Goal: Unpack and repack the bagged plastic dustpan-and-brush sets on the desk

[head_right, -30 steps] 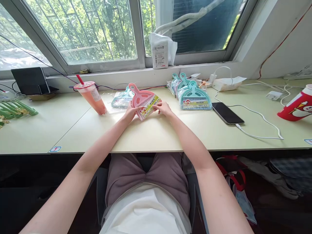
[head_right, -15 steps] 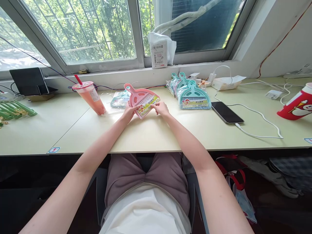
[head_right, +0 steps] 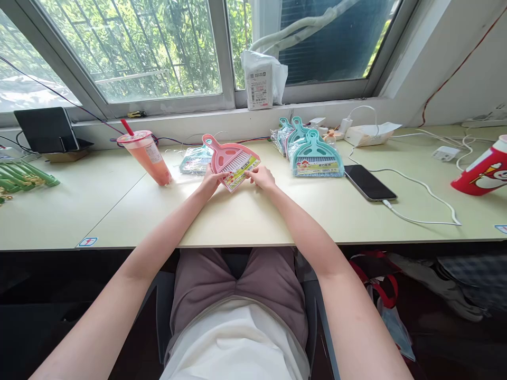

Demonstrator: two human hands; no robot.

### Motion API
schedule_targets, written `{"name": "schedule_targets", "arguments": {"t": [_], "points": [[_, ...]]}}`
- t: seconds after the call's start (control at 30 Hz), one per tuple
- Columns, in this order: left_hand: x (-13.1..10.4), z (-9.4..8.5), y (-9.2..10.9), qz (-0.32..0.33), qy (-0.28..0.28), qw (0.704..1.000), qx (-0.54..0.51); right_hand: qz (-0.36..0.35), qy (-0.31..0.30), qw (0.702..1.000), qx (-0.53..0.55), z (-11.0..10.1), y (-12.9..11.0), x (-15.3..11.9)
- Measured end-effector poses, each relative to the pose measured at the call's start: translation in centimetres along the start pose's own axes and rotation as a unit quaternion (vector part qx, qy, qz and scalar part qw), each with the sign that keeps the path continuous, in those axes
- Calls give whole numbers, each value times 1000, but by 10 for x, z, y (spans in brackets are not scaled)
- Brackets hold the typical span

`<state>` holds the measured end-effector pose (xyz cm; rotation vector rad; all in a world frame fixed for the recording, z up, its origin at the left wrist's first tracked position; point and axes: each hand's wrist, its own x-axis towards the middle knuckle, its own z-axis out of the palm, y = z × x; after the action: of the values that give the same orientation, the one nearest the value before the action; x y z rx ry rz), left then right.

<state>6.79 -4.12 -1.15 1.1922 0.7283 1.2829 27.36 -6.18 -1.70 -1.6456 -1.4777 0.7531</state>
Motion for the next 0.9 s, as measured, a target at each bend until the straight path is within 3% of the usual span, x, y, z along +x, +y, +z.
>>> {"name": "schedule_targets", "arguments": {"t": [0.2, 0.33, 0.5, 0.9], "points": [[-1, 2, 1, 1, -3, 1000, -4, 37, -16, 999, 8, -2, -5, -2], [0, 1, 0, 8, -11, 1000, -8, 77, -57, 986, 139, -2, -13, -9], [1, -1, -1, 24, -20, 999, -16, 61, -55, 958, 273, -2, -18, -19], [0, 2, 3, 15, -9, 1000, -22, 63, -43, 950, 303, -1, -18, -19]]}}
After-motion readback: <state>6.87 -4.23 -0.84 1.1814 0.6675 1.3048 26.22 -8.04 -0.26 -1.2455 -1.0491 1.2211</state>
